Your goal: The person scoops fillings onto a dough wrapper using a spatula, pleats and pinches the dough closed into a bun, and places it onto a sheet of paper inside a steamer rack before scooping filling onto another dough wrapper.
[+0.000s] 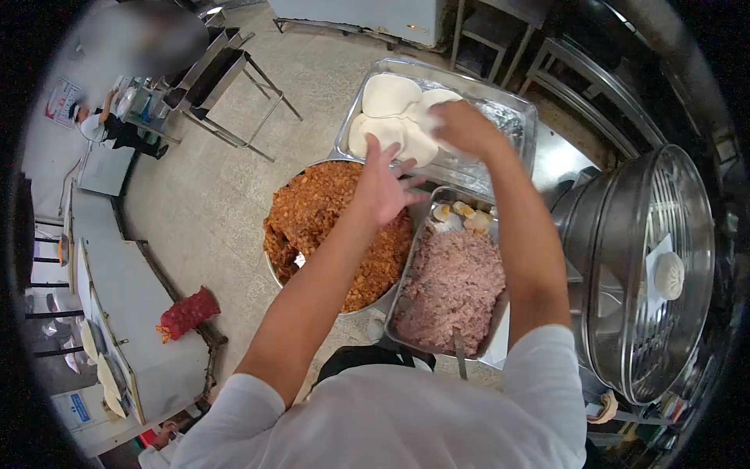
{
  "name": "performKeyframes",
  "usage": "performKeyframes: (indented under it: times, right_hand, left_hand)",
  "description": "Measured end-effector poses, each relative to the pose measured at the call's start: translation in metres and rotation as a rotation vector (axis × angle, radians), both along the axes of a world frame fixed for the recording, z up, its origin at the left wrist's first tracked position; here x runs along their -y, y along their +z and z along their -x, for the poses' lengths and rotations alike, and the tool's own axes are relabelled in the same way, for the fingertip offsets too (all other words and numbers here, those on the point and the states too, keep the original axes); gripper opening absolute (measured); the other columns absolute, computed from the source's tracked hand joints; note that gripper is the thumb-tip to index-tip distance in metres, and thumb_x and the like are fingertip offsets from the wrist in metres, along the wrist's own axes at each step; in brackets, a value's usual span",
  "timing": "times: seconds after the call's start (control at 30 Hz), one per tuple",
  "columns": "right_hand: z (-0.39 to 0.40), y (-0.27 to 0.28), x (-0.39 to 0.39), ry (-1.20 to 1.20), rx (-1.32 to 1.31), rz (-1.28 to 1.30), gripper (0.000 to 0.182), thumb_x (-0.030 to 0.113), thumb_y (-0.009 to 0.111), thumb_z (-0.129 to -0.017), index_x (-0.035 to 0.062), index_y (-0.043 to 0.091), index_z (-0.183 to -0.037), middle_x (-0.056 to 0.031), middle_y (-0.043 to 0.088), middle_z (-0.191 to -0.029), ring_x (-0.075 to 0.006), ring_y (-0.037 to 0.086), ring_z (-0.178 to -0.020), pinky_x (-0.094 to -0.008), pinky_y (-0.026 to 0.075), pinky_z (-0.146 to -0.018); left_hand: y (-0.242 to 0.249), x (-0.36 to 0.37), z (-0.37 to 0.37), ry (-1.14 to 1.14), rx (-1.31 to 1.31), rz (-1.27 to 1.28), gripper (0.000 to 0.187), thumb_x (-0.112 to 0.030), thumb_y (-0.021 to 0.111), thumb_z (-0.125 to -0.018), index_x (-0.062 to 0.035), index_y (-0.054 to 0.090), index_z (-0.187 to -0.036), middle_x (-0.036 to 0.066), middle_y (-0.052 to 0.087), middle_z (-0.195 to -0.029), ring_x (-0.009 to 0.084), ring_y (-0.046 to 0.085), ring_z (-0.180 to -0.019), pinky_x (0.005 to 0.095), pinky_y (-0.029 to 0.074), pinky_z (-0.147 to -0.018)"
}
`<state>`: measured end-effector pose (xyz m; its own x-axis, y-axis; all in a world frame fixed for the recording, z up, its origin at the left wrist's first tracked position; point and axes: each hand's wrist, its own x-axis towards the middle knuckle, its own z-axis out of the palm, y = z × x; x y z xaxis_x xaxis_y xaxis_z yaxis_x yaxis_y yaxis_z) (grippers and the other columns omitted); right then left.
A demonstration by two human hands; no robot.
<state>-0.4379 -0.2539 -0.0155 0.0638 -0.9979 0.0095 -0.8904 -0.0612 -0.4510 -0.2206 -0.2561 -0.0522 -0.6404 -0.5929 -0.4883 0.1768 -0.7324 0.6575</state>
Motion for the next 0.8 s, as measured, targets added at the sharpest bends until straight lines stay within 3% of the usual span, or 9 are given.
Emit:
performKeyframes:
  times: [0.07, 0.17, 0.3, 0.33, 0.4, 0.5, 0.73, 0.77, 0.8]
  right_hand:
    - [-0.043, 0.032, -0.039, 0.17, 0.075, -0.089, 0.03, 0.016, 0.071, -0.081, 0.0001, 0.068, -0.105, -0.0188, 0.068, -0.105, -0.0327, 0.066, -0.097, -0.039, 0.05, -0.084]
    - [-0.071, 0.08, -0.109, 0.265, 0.287, 0.1, 0.028, 0.015, 0.072, -0.079, 0.001, 0.068, -0.103, -0.0184, 0.067, -0.096, -0.0344, 0.065, -0.09, -0.0386, 0.051, -0.081]
    - [-0.067, 0.104, -0.208, -0.105, 0.389, 0.448, 0.022, 0.017, 0.067, -0.089, 0.0007, 0.067, -0.104, -0.011, 0.068, -0.096, -0.0234, 0.065, -0.09, -0.0326, 0.049, -0.082]
    - [-0.068, 0.099, -0.235, -0.12, 0.382, 0.459, 0.022, 0.017, 0.067, -0.089, 0.0007, 0.067, -0.104, -0.011, 0.068, -0.096, -0.0234, 0.065, -0.09, -0.0326, 0.049, -0.082]
    - [-0.076, 0.073, -0.29, -0.428, 1.092, 0.492, 0.027, 0.02, 0.064, -0.094, 0.0021, 0.063, -0.114, -0.0045, 0.067, -0.099, -0.0154, 0.061, -0.094, -0.0295, 0.047, -0.087]
    - [-0.109, 0.039, -0.377, -0.51, 1.111, 0.388, 0.032, 0.02, 0.06, -0.097, 0.0033, 0.057, -0.124, -0.0041, 0.062, -0.108, -0.0118, 0.056, -0.099, -0.0276, 0.044, -0.091]
    - [-0.185, -0.001, -0.545, -0.914, 1.394, 0.284, 0.036, 0.028, 0.054, -0.1, 0.007, 0.053, -0.129, -0.0073, 0.058, -0.118, -0.018, 0.058, -0.104, -0.0347, 0.049, -0.09]
    - [-0.19, -0.004, -0.555, -0.974, 1.515, 0.231, 0.039, 0.033, 0.052, -0.101, 0.0083, 0.051, -0.131, -0.0079, 0.057, -0.121, -0.0195, 0.059, -0.105, -0.0372, 0.05, -0.089]
    - [-0.196, -0.002, -0.565, -0.98, 1.513, 0.252, 0.039, 0.033, 0.052, -0.101, 0.0083, 0.051, -0.131, -0.0079, 0.057, -0.121, -0.0195, 0.059, -0.105, -0.0372, 0.05, -0.089]
  left_hand:
    - [0.005, -0.004, 0.016, 0.223, -0.249, -0.305, 0.096, -0.083, 0.037, -0.083, -0.0086, 0.039, -0.144, 0.016, 0.046, -0.141, 0.0355, 0.048, -0.125, 0.052, 0.043, -0.1]
    - [0.006, -0.026, 0.002, 0.086, -0.674, -0.16, 0.105, -0.089, 0.028, -0.078, -0.0087, 0.038, -0.145, 0.017, 0.049, -0.14, 0.0362, 0.051, -0.124, 0.0522, 0.046, -0.1]
    - [0.052, -0.079, -0.016, 0.112, -0.915, -0.031, 0.104, -0.085, 0.033, -0.08, -0.005, 0.035, -0.146, 0.018, 0.045, -0.144, 0.0367, 0.048, -0.129, 0.0548, 0.043, -0.103]
    - [0.06, -0.094, -0.023, 0.092, -0.918, -0.033, 0.104, -0.085, 0.033, -0.08, -0.005, 0.035, -0.146, 0.018, 0.045, -0.144, 0.0367, 0.048, -0.129, 0.0548, 0.043, -0.103]
    - [0.071, -0.128, -0.039, 0.04, -0.963, -0.07, 0.105, -0.085, 0.034, -0.08, -0.0055, 0.032, -0.148, 0.017, 0.042, -0.148, 0.0363, 0.044, -0.133, 0.0565, 0.041, -0.105]
    - [0.055, -0.185, -0.059, -0.042, -0.603, -0.038, 0.104, -0.084, 0.035, -0.08, -0.0063, 0.03, -0.149, 0.016, 0.039, -0.15, 0.0368, 0.044, -0.133, 0.0566, 0.04, -0.106]
    - [0.068, -0.336, -0.067, -0.429, -1.157, -0.283, 0.101, -0.083, 0.04, -0.08, -0.0099, 0.033, -0.148, 0.014, 0.044, -0.146, 0.0356, 0.049, -0.129, 0.055, 0.043, -0.104]
    - [0.053, -0.354, -0.064, -0.182, -0.81, -0.245, 0.104, -0.084, 0.041, -0.078, -0.0091, 0.029, -0.149, 0.013, 0.043, -0.147, 0.0366, 0.049, -0.128, 0.0546, 0.044, -0.104]
    - [0.052, -0.371, -0.06, -0.203, -0.813, -0.244, 0.104, -0.084, 0.041, -0.078, -0.0091, 0.029, -0.149, 0.013, 0.043, -0.147, 0.0366, 0.049, -0.128, 0.0546, 0.044, -0.104]
